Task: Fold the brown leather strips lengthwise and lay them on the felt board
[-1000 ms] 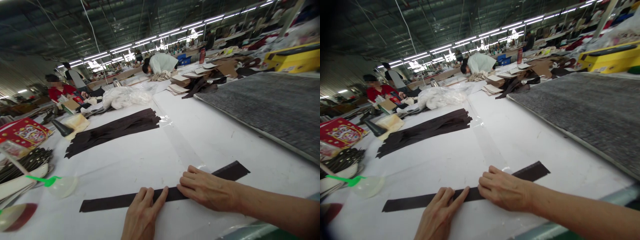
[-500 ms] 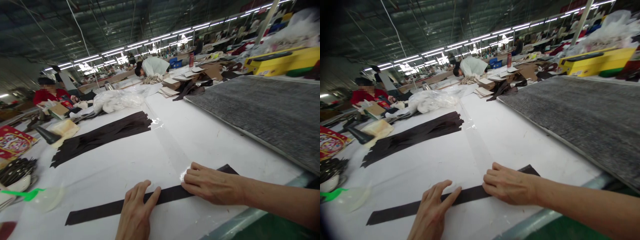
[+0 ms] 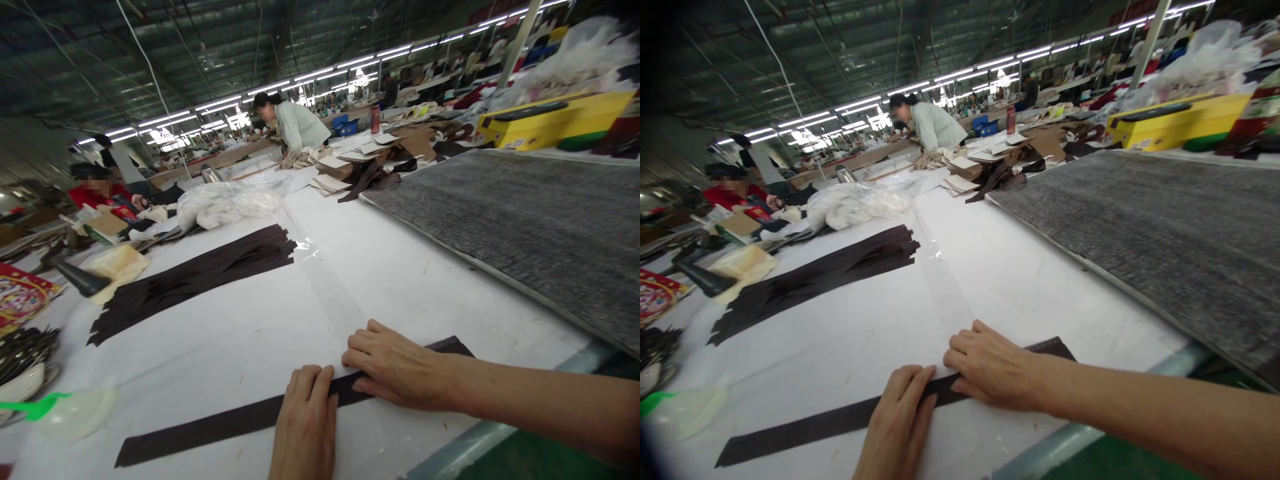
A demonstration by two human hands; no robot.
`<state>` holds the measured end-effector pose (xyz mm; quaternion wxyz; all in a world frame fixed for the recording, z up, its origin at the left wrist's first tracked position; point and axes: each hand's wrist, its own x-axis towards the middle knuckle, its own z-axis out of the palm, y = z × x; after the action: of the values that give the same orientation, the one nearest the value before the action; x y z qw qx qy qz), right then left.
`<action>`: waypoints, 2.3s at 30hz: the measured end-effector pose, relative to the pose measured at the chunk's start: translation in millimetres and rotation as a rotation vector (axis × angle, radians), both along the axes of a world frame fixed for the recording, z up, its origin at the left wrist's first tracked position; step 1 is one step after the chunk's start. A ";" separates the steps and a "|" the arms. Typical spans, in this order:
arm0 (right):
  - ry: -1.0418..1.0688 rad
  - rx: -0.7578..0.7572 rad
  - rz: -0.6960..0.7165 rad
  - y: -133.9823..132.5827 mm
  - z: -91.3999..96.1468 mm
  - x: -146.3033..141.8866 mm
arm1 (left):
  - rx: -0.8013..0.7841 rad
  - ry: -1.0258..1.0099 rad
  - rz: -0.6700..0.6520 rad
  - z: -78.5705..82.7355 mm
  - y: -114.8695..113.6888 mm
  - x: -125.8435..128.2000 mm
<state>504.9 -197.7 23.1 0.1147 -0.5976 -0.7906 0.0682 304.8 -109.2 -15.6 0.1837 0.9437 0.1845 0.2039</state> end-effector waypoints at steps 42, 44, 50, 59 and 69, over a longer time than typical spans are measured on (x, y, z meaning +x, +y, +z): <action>-0.252 0.175 0.208 -48.7 -1.6 34.0 | 0.602 0.112 -0.196 0.7 6.8 -2.4; -0.252 0.184 0.202 -51.0 -0.4 35.6 | 0.521 0.061 -0.179 2.1 5.2 2.1; -0.275 0.175 0.188 -53.1 2.4 35.9 | 0.180 0.084 -0.306 3.9 -15.2 31.7; -0.290 0.157 0.155 -65.9 1.1 43.7 | 0.182 0.136 -0.282 -8.2 -26.3 40.5; -0.299 0.142 0.149 -75.8 2.0 51.3 | 0.285 0.196 -0.229 -1.7 -34.0 44.5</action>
<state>556.2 -273.4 25.1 0.0323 -0.5312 -0.8438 -0.0689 349.3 -143.2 -17.4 0.0517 0.9903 0.0625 0.1131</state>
